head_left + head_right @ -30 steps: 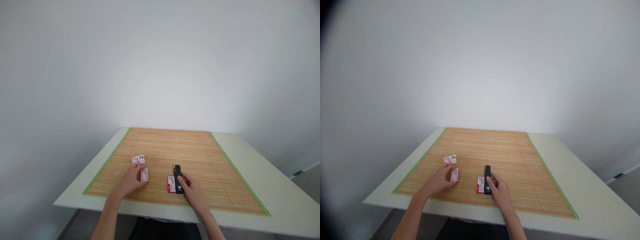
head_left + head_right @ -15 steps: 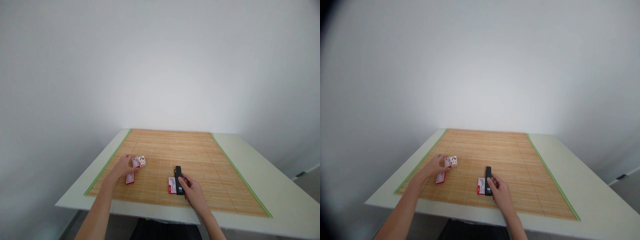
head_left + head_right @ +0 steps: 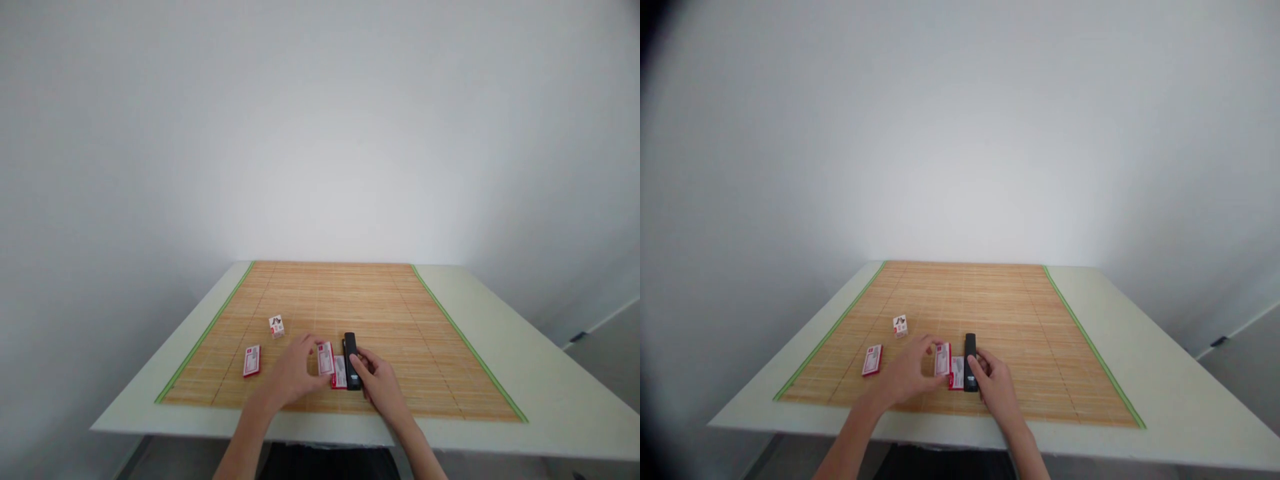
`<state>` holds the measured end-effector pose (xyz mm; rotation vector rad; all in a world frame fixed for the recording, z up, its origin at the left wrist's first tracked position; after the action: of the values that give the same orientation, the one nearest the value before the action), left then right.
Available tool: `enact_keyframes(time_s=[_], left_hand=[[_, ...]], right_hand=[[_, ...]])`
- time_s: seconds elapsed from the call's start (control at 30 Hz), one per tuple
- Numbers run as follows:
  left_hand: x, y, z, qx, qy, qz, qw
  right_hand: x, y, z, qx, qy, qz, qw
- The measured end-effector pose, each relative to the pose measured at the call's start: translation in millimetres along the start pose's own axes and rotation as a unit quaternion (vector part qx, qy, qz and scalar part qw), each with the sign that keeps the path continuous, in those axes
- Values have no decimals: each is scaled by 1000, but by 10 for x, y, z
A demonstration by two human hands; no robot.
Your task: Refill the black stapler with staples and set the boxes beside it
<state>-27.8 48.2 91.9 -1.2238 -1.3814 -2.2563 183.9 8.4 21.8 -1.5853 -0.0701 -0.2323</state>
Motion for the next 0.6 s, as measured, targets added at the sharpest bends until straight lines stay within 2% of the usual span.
enact_keyframes(time_s=[0.07,0.13,0.3,0.47,0.53,0.6], left_hand=[[-189,141,23,-4,-30,8,1000],[-288,165,40,1,-50,18,999],[-354,64,75,4,-73,-9,997],[-471,77,106,-3,-78,-52,996],[-449,66,92,-5,-73,-53,996],[-293,-47,33,3,-46,-33,998]], right_hand=[[6,-11,-3,5,-2,0,1000],[15,-29,-11,11,-4,-3,1000],[22,-49,-30,17,-4,-6,1000],[8,-27,-39,7,-11,-8,1000],[9,-26,-40,7,-12,-7,1000],[18,-27,-41,8,-7,-6,1000]])
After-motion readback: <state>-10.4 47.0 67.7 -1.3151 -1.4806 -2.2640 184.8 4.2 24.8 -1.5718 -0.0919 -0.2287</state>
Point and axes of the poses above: each hand's wrist, its own z-axis towards the middle knuckle, its own x-axis out of the back of the hand, y = z × x, the point moved 6 cm from there along z, towards the middle knuckle, and after that the axes turned 3 degrees about -y, right-handed, at the moved point
